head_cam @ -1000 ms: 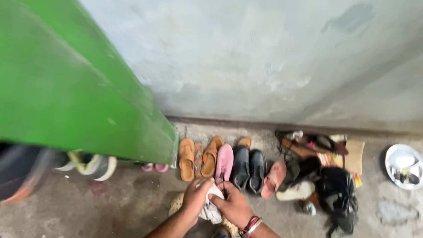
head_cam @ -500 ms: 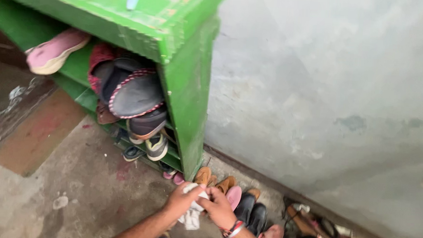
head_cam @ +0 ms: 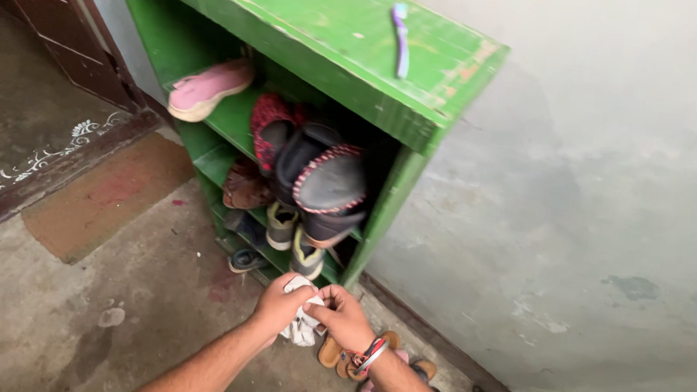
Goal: The person removes various shoes and sandals from a green shoe rack, wipes each with a white cloth, and places them on the floor. The person handles flip-flops, sneakers, and slip-on shoes one at a time, using the cloth to wipe the surfaces before setting them down.
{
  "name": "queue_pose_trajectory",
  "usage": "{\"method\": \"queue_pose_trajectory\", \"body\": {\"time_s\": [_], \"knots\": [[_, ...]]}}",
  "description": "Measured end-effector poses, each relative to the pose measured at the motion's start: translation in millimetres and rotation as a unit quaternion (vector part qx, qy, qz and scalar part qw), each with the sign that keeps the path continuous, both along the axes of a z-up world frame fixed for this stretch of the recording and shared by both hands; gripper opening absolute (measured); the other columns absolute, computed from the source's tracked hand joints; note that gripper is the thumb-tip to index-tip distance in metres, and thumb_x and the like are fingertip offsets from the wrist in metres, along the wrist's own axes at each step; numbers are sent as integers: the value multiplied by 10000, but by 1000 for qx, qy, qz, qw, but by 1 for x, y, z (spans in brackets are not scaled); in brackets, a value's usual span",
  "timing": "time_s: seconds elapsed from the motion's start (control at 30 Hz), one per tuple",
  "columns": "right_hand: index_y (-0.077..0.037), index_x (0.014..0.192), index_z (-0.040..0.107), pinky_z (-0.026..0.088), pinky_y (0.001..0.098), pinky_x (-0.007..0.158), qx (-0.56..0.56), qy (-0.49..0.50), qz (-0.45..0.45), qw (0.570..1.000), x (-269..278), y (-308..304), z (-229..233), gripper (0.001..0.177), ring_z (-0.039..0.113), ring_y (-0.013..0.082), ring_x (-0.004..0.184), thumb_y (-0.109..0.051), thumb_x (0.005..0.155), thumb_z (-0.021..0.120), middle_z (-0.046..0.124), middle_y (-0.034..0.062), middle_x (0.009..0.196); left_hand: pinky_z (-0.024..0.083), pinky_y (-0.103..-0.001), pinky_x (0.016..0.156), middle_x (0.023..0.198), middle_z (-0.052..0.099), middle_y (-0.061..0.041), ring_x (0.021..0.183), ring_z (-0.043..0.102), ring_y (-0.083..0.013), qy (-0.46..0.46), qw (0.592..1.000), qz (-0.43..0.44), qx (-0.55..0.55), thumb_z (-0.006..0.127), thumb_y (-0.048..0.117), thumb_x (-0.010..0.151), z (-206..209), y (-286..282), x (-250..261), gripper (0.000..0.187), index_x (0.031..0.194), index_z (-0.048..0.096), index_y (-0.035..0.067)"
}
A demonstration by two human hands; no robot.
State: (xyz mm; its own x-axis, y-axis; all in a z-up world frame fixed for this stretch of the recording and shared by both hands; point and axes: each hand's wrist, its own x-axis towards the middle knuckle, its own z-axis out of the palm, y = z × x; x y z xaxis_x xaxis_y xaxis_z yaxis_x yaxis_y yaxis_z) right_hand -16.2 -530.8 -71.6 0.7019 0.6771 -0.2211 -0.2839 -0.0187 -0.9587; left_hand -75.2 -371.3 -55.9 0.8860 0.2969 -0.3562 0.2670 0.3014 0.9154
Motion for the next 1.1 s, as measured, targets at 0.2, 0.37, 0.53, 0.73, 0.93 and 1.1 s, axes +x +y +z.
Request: {"method": "queue_pose_trajectory", "body": {"time_s": [0.2,0.37,0.53,0.73,0.93,1.1], "knots": [[-61,988,644,470,251,498,-69,-32,-6,997,7,99,30,206,586,84,588,-188,886,770,687,5,796,534,-299,656,832,716,-54,742,662,-128,-64,995,11,80,701,127,812,27,109,3,151,923,713,25],[-75,1005,649,438,223,503,-72,-58,-46,995,13,193,44,188,579,69,599,-190,891,746,677,-17,802,542,-304,670,839,717,-58,755,674,-131,-66,992,41,98,713,130,805,54,214,-2,153,927,708,39],[-97,1051,631,434,230,500,-73,-61,-65,993,15,267,72,207,589,72,612,-198,897,725,654,-26,794,544,-312,675,856,708,-59,768,673,-136,-58,993,41,97,723,140,808,70,290,-10,183,952,701,28],[-75,1075,622,424,233,515,-60,-68,-51,995,23,303,90,230,579,73,629,-197,908,725,652,-22,813,544,-316,677,863,706,-64,772,674,-146,-43,995,44,74,726,146,806,64,323,-4,208,981,697,37],[-40,1071,630,485,234,571,-48,-118,-68,990,69,330,76,206,592,67,687,-159,928,718,660,-16,857,535,-310,668,856,704,-66,757,662,-136,-47,995,36,77,756,147,800,41,339,36,225,984,702,30],[-27,1162,592,510,278,618,23,-90,-99,991,127,375,55,304,605,127,737,-99,892,713,645,59,911,568,-327,709,876,723,-69,789,686,-152,-68,979,50,185,793,179,774,31,367,85,302,1030,693,53]]}}
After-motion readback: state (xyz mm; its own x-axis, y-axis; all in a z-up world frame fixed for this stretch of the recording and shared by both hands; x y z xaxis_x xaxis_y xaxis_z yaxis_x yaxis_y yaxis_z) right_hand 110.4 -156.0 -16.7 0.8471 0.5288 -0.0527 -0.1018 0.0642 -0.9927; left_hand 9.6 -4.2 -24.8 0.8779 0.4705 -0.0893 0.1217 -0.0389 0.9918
